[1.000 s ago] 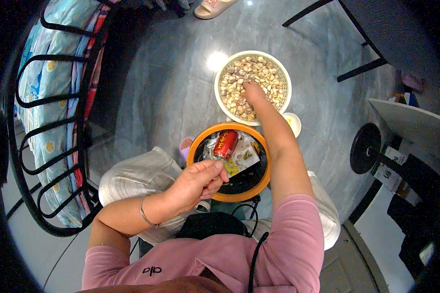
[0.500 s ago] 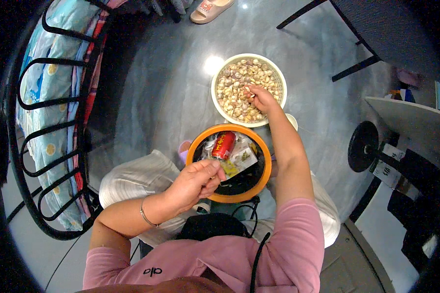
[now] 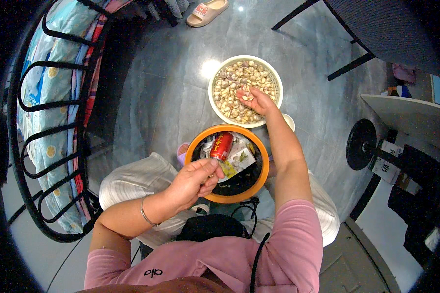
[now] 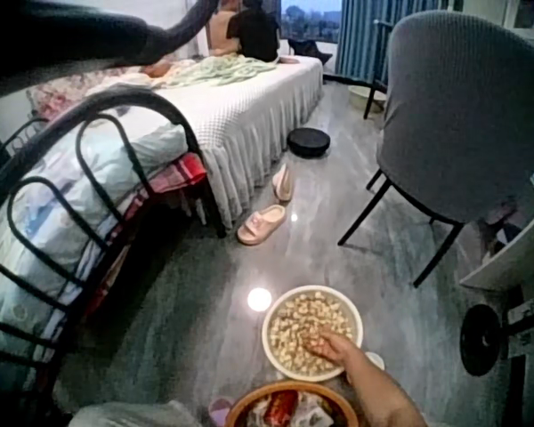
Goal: The person picks up a garlic bulb from a basket and peels it by hand, placing the peeled cloves into a small bowl.
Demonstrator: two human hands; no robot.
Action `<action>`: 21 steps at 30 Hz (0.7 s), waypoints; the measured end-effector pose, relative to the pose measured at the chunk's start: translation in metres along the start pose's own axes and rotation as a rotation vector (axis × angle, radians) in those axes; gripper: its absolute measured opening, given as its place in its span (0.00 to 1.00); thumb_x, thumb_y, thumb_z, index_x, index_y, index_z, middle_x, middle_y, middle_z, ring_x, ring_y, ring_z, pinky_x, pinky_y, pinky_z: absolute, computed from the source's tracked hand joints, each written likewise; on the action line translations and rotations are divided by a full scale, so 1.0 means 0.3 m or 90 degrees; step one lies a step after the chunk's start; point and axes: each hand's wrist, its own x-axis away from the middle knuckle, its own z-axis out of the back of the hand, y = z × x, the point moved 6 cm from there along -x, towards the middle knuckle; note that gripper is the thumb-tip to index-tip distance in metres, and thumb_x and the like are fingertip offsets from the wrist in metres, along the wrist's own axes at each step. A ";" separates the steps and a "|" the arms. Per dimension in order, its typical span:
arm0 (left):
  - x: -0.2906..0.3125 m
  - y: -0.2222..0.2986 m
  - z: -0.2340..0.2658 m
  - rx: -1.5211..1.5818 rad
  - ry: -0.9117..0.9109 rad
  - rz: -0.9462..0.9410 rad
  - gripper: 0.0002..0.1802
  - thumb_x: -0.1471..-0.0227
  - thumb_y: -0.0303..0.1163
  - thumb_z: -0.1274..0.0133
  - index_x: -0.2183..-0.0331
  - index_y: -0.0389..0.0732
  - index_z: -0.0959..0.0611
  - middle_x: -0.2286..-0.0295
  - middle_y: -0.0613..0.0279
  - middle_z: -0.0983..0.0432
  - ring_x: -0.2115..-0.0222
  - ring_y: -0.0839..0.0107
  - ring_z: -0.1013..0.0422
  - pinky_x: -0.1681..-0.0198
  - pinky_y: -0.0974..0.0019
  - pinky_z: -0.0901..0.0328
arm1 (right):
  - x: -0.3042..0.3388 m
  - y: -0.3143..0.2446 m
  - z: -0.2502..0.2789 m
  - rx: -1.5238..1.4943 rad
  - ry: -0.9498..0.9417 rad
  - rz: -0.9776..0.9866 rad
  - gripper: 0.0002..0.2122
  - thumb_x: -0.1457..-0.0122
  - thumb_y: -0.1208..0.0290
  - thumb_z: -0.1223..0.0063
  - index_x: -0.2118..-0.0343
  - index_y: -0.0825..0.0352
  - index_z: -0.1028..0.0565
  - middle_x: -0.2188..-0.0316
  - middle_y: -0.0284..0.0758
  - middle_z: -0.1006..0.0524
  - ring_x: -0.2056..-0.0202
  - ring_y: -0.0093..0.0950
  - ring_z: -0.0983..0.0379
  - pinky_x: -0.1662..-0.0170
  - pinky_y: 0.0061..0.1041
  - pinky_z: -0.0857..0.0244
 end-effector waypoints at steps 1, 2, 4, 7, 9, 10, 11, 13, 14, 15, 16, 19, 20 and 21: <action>0.002 0.003 0.000 -0.003 0.005 0.002 0.17 0.41 0.39 0.63 0.73 0.38 0.28 0.87 0.72 0.45 0.88 0.83 0.51 0.86 0.79 0.55 | 0.000 0.002 -0.007 -0.021 -0.002 -0.002 0.15 0.37 0.68 0.67 0.51 0.71 0.39 0.52 0.47 0.34 0.53 0.35 0.33 0.52 0.29 0.33; 0.001 0.003 -0.003 -0.006 0.007 0.005 0.17 0.41 0.39 0.63 0.73 0.38 0.28 0.87 0.72 0.45 0.88 0.83 0.51 0.86 0.79 0.55 | 0.001 0.001 0.003 -0.022 0.000 -0.002 0.15 0.37 0.68 0.67 0.51 0.71 0.39 0.52 0.47 0.34 0.53 0.35 0.33 0.52 0.29 0.33; -0.003 0.002 -0.006 -0.005 0.001 0.005 0.17 0.40 0.39 0.64 0.73 0.38 0.28 0.87 0.72 0.45 0.88 0.83 0.51 0.86 0.79 0.55 | 0.001 0.003 0.024 -0.040 0.012 -0.006 0.16 0.37 0.68 0.67 0.49 0.70 0.40 0.51 0.47 0.34 0.52 0.35 0.34 0.49 0.31 0.35; -0.001 0.002 0.000 0.003 0.004 0.002 0.17 0.40 0.39 0.64 0.73 0.38 0.28 0.87 0.72 0.45 0.88 0.83 0.51 0.86 0.79 0.55 | 0.002 0.005 0.008 -0.021 0.013 0.011 0.16 0.37 0.69 0.68 0.47 0.67 0.42 0.51 0.47 0.34 0.51 0.36 0.35 0.48 0.31 0.36; -0.001 0.001 -0.004 0.007 0.001 0.004 0.17 0.40 0.39 0.64 0.73 0.38 0.28 0.86 0.72 0.45 0.88 0.83 0.51 0.86 0.79 0.54 | 0.001 0.004 0.017 -0.024 0.007 0.019 0.17 0.37 0.69 0.69 0.46 0.66 0.43 0.51 0.47 0.35 0.51 0.36 0.34 0.48 0.32 0.36; 0.000 0.003 -0.007 0.006 0.000 0.003 0.17 0.41 0.39 0.63 0.73 0.38 0.28 0.86 0.72 0.45 0.88 0.83 0.50 0.86 0.79 0.54 | 0.002 0.002 0.021 -0.027 -0.001 0.027 0.17 0.37 0.70 0.69 0.45 0.65 0.44 0.51 0.47 0.35 0.51 0.36 0.34 0.48 0.32 0.37; 0.001 0.004 -0.006 0.004 0.001 0.001 0.17 0.41 0.39 0.63 0.73 0.38 0.28 0.86 0.72 0.45 0.88 0.83 0.50 0.86 0.79 0.54 | 0.002 0.003 0.012 -0.027 -0.002 0.026 0.17 0.37 0.70 0.69 0.45 0.65 0.44 0.51 0.47 0.35 0.51 0.36 0.34 0.48 0.32 0.37; 0.002 0.004 -0.002 0.004 0.004 -0.002 0.17 0.41 0.39 0.63 0.73 0.38 0.28 0.86 0.72 0.44 0.88 0.83 0.50 0.86 0.79 0.54 | 0.000 -0.002 -0.003 -0.023 0.014 0.042 0.18 0.37 0.72 0.71 0.43 0.65 0.46 0.50 0.47 0.35 0.52 0.36 0.34 0.48 0.34 0.37; 0.001 0.004 -0.001 0.004 0.004 -0.003 0.17 0.41 0.39 0.62 0.74 0.38 0.28 0.87 0.72 0.44 0.88 0.83 0.50 0.86 0.79 0.54 | 0.001 -0.004 -0.003 -0.023 0.014 0.042 0.18 0.37 0.72 0.71 0.43 0.65 0.46 0.50 0.47 0.35 0.52 0.36 0.34 0.48 0.34 0.37; 0.001 0.004 -0.001 0.004 0.003 -0.003 0.17 0.41 0.39 0.62 0.74 0.38 0.28 0.87 0.72 0.44 0.88 0.83 0.50 0.86 0.79 0.54 | 0.000 -0.010 0.004 -0.018 0.039 0.051 0.18 0.37 0.72 0.71 0.44 0.65 0.46 0.51 0.47 0.35 0.52 0.36 0.33 0.49 0.33 0.36; 0.002 0.004 -0.001 0.001 0.002 0.000 0.17 0.41 0.39 0.62 0.74 0.38 0.28 0.87 0.72 0.44 0.88 0.83 0.50 0.86 0.79 0.54 | -0.002 -0.018 0.009 -0.013 0.064 0.060 0.18 0.37 0.73 0.70 0.44 0.65 0.45 0.51 0.48 0.34 0.53 0.35 0.33 0.51 0.31 0.34; 0.002 0.004 -0.001 -0.003 0.004 0.005 0.17 0.41 0.40 0.62 0.74 0.38 0.28 0.87 0.72 0.44 0.88 0.83 0.50 0.86 0.79 0.54 | -0.004 -0.069 0.039 0.197 0.184 0.068 0.18 0.39 0.75 0.69 0.45 0.65 0.42 0.56 0.46 0.30 0.58 0.33 0.29 0.56 0.26 0.32; 0.002 0.003 -0.002 -0.002 0.006 0.008 0.17 0.41 0.40 0.62 0.74 0.38 0.28 0.87 0.72 0.44 0.88 0.83 0.50 0.86 0.79 0.54 | -0.004 -0.079 0.060 0.292 0.252 0.054 0.19 0.43 0.76 0.68 0.48 0.62 0.37 0.62 0.43 0.25 0.62 0.27 0.27 0.64 0.24 0.31; 0.001 0.002 -0.002 -0.003 0.005 0.008 0.17 0.41 0.40 0.62 0.74 0.38 0.28 0.87 0.72 0.44 0.88 0.83 0.50 0.86 0.79 0.54 | -0.007 -0.088 0.067 0.292 0.253 0.054 0.19 0.43 0.76 0.68 0.48 0.62 0.37 0.62 0.43 0.25 0.62 0.27 0.27 0.64 0.24 0.31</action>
